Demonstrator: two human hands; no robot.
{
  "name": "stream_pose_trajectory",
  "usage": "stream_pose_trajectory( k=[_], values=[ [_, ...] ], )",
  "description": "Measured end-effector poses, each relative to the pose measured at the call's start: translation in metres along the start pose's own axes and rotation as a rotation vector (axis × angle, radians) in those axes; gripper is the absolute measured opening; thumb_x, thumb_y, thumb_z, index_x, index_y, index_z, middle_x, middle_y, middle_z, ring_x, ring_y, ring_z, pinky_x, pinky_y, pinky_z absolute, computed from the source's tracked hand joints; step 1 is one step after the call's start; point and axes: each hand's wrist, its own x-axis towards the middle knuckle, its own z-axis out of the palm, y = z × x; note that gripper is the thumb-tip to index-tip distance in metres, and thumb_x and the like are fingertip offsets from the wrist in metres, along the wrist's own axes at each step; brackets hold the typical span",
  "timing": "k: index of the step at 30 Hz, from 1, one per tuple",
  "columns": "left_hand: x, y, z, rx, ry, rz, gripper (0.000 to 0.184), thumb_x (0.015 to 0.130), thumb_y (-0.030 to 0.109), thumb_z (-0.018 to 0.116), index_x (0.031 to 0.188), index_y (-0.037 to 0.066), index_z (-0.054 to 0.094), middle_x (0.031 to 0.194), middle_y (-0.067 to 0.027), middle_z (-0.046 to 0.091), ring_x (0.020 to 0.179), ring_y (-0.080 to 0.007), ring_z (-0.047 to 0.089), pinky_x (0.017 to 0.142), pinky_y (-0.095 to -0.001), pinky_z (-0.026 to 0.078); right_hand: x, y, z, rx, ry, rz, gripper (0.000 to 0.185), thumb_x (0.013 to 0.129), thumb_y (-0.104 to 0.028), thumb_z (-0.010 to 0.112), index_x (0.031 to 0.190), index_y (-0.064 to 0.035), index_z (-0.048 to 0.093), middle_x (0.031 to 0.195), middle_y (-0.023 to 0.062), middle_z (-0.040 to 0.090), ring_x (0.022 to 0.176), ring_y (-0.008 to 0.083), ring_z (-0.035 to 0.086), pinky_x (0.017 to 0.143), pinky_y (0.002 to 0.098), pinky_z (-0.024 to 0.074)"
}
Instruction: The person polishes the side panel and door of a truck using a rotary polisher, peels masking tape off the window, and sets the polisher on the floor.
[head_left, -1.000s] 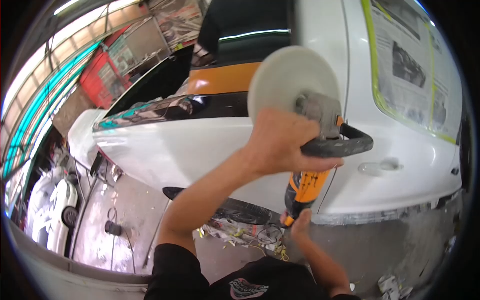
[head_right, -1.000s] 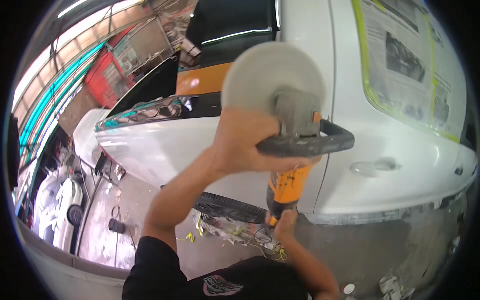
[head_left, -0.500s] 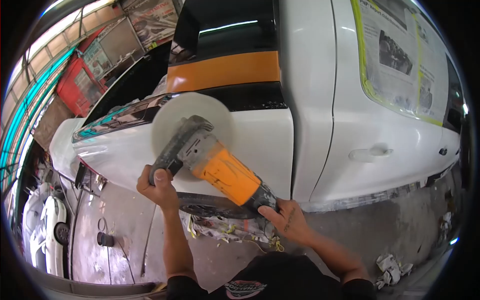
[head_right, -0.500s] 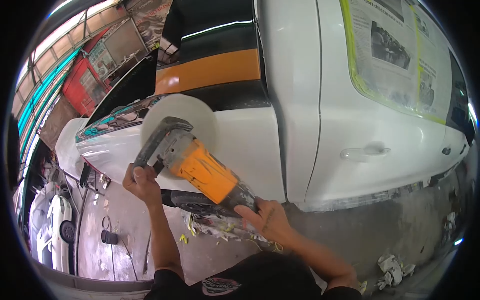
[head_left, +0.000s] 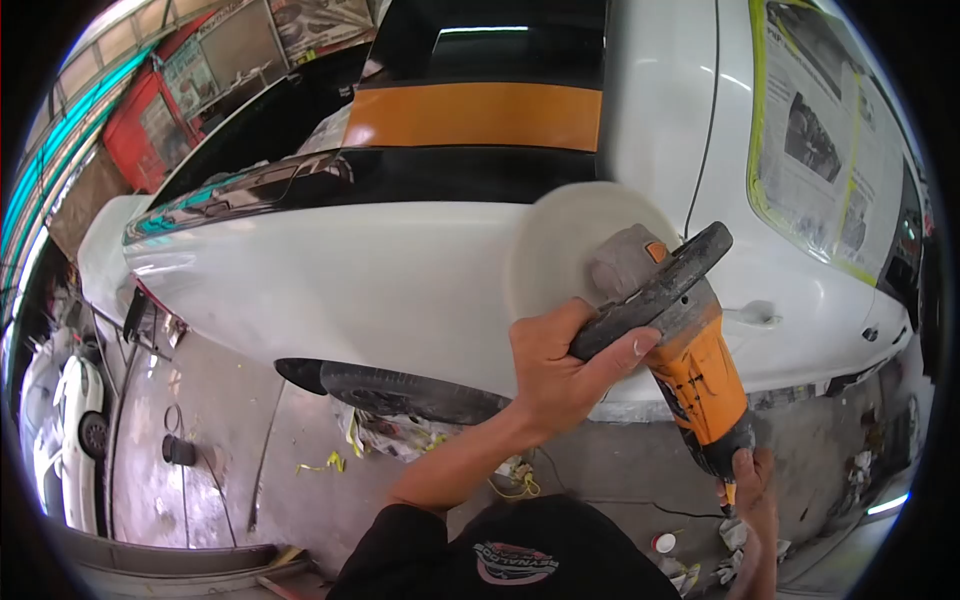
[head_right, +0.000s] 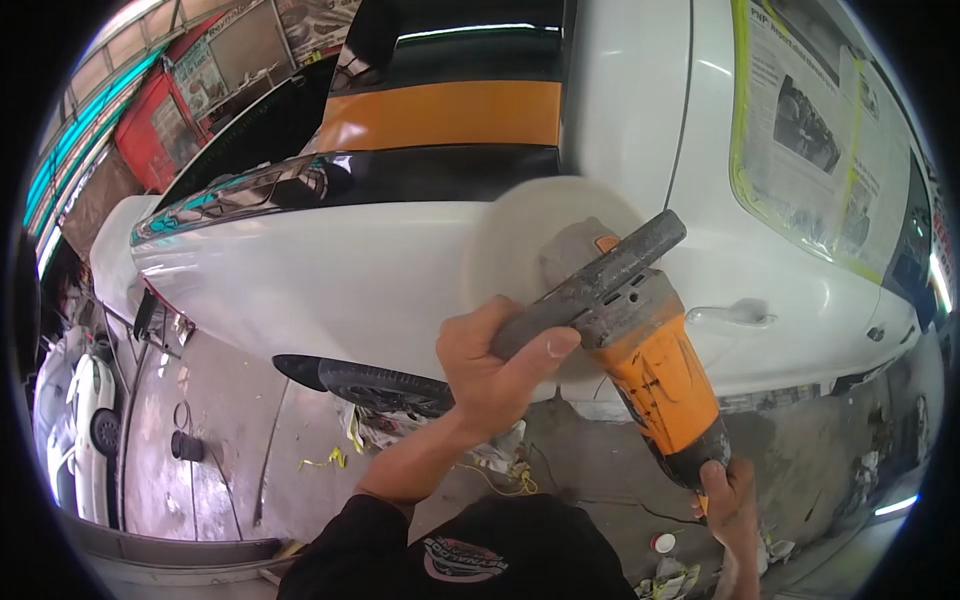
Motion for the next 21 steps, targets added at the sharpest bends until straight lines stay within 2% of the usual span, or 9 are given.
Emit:
stream_pose_trajectory(
  k=[3,5,6,7,8,13,17,19,21],
  values=[
    [-0.001,-0.005,-0.021,0.211,0.191,0.233,0.035,0.077,0.029,0.083,0.075,-0.001,0.065,0.063,-0.0042,0.059,0.056,-0.0141,0.048,0.057,-0.0337,0.041,0.011,-0.008,0.019,-0.071,-0.003,0.116,0.046,0.087,-0.041,0.066,0.071,0.0012,0.056,0.055,0.0035,0.053,0.049,0.012,0.053,0.043,0.0314,0.0373],
    [-0.002,-0.02,-0.051,0.525,0.454,0.542,0.033,0.081,0.025,0.08,0.073,-0.001,0.061,0.062,-0.003,0.055,0.055,-0.0119,0.045,0.053,-0.0311,0.037,0.046,0.027,0.029,-0.789,-0.139,-0.772,0.049,0.088,-0.043,0.067,0.073,0.0025,0.059,0.056,0.0063,0.054,0.052,0.0142,0.055,0.045,0.034,0.038],
    [-0.01,-0.015,-0.065,0.425,0.489,0.3,0.029,0.077,0.027,0.084,0.078,0.002,0.069,0.065,-0.0061,0.064,0.056,-0.0174,0.054,0.056,-0.033,0.043,0.045,-0.008,0.044,-0.532,-0.219,-0.364,0.047,0.089,-0.041,0.066,0.075,0.0035,0.061,0.058,0.0076,0.054,0.055,0.0154,0.055,0.047,0.0353,0.0391],
    [-0.012,-0.035,-0.081,0.33,0.597,0.276,0.034,0.079,0.031,0.082,0.077,0.001,0.067,0.062,-0.0057,0.06,0.054,-0.0161,0.051,0.054,-0.0329,0.041,0.045,-0.047,0.064,-0.255,-0.288,0.038,0.046,0.089,-0.04,0.066,0.078,0.0044,0.063,0.059,0.009,0.055,0.057,0.0165,0.055,0.049,0.0366,0.0403],
    [-0.01,-0.038,-0.089,0.305,0.723,0.298,0.037,0.082,0.032,0.079,0.076,-0.001,0.065,0.059,-0.0049,0.056,0.053,-0.0148,0.048,0.053,-0.0327,0.04,0.055,-0.045,0.073,-0.216,-0.326,-0.026,0.045,0.089,-0.039,0.066,0.082,0.0047,0.064,0.061,0.0094,0.056,0.058,0.016,0.054,0.052,0.0367,0.0413],
    [-0.016,-0.031,-0.077,0.166,0.608,0.185,0.041,0.086,0.036,0.075,0.074,-0.001,0.062,0.059,-0.0044,0.055,0.055,-0.0143,0.048,0.052,-0.0312,0.037,0.07,-0.034,0.067,-0.138,-0.334,-0.154,0.042,0.089,-0.037,0.065,0.085,0.0048,0.065,0.063,0.0085,0.056,0.061,0.0145,0.052,0.056,0.0356,0.0428],
    [-0.006,-0.046,-0.007,0.52,0.61,0.697,0.045,0.076,0.04,0.086,0.073,0.002,0.062,0.056,-0.0079,0.054,0.047,-0.0187,0.047,0.048,-0.0292,0.037,0.05,-0.016,0.001,-0.192,-0.164,-0.005,0.041,0.087,-0.037,0.066,0.082,0.0038,0.064,0.06,0.0028,0.054,0.058,0.0124,0.052,0.051,0.0317,0.0417],
    [-0.011,-0.037,0.031,0.296,0.317,0.546,0.042,0.073,0.037,0.089,0.073,0.003,0.063,0.058,-0.0081,0.055,0.047,-0.0207,0.05,0.047,-0.0318,0.04,0.041,0.012,-0.034,-0.134,-0.062,0.067,0.048,0.088,-0.044,0.068,0.073,0.0012,0.061,0.059,0.0003,0.054,0.057,0.011,0.054,0.047,0.0288,0.0407],
    [-0.008,-0.035,0.059,0.198,0.119,0.508,0.04,0.076,0.035,0.087,0.072,0.004,0.062,0.058,-0.0075,0.055,0.047,-0.0202,0.052,0.045,-0.033,0.039,0.035,0.05,-0.075,-0.117,-0.009,-0.011,0.059,0.089,-0.057,0.066,0.085,0.0012,0.058,0.063,0.0029,0.054,0.056,0.0117,0.057,0.045,0.0278,0.0417]
  ],
)
